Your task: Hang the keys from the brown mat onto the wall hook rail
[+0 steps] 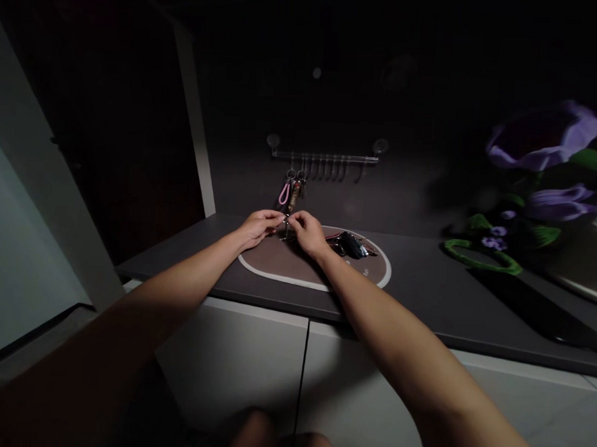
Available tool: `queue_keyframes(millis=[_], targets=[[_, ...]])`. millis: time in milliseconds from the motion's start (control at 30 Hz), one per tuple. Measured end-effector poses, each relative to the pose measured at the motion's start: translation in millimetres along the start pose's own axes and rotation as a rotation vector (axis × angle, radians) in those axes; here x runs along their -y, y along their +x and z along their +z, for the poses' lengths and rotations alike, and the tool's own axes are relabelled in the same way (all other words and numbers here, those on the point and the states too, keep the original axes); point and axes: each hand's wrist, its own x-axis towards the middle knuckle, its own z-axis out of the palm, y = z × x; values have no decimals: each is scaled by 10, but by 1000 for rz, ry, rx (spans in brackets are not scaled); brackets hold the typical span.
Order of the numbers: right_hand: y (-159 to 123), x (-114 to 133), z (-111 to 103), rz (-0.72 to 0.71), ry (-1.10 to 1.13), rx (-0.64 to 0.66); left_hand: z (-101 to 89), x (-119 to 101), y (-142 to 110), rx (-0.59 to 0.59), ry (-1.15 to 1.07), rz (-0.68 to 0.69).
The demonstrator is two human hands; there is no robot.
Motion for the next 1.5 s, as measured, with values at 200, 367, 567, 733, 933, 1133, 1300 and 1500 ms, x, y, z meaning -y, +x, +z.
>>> queue_keyframes(millis=[200,367,567,733,933,1133,1300,1500], targets=[[-24,59,-39,-7,-19,-33,37,8,-4,-4,31,13],[-8,12,-84,-16,-33,-87,42,38,4,3,59,51],[72,-70,-119,36,124,-187,66,48,-15,-25,161,92],[175,56,-172,177,356,-243,90,35,-30,-57,211,114],[509,246,-242,287,474,-266,86,35,-22,-84,293,161],[915,349,-222,315,478,-299,81,74,25,-95,360,208],[1142,358,-165,397,473,-412,68,122,68,-106,381,223],[1272,348,-102,469,472,-541,67,142,96,-89,423,237]])
